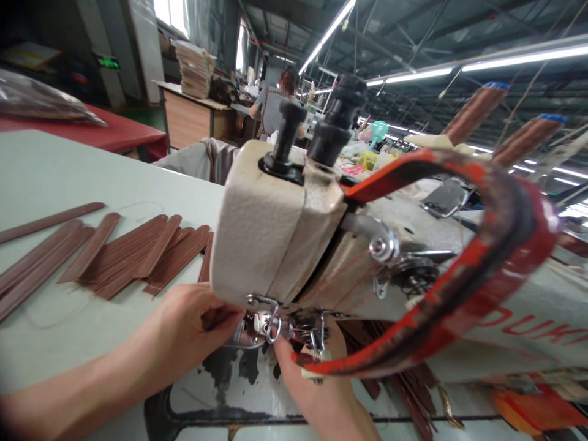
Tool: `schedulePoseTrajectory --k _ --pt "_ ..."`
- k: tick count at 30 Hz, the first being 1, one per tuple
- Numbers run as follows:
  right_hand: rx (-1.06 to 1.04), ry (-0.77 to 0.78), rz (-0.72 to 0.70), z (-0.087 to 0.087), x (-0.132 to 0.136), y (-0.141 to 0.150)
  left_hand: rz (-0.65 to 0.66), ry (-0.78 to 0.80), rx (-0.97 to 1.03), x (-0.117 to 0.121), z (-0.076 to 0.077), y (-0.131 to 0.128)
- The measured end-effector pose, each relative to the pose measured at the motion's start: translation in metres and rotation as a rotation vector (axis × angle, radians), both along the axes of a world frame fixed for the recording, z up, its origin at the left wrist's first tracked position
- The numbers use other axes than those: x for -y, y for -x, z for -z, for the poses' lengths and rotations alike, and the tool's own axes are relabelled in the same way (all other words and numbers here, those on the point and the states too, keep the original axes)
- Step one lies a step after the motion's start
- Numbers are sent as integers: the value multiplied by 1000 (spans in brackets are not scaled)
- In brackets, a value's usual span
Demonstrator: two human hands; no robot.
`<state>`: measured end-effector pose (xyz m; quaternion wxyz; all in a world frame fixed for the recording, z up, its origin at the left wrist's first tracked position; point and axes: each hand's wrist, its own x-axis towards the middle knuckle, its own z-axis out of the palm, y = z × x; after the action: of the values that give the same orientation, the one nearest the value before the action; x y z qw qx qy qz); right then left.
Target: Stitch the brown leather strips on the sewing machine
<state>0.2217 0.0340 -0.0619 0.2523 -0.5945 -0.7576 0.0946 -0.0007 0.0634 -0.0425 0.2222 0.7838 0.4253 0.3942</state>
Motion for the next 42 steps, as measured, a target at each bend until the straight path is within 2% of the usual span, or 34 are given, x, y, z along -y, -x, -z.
schedulePoseTrajectory --k 6,10,19,26,32,37,42 --pt "-92 4 46 -4 2 9 9 18 6 1 -2 0" --pt "-76 1 69 -5 5 14 2 25 11 2 -1 1" --pt "26 53 50 5 -1 -3 19 76 -33 1 1 1" --pt "40 -63 76 6 1 1 6 81 -40 0 0 0" --pt "35 13 39 10 -2 -8 3 83 -54 0 -1 0" --pt "40 -85 -16 6 -2 -4 5 95 -76 0 0 0" --pt "-18 -352 -61 -6 4 15 0 120 -110 0 -1 -2"
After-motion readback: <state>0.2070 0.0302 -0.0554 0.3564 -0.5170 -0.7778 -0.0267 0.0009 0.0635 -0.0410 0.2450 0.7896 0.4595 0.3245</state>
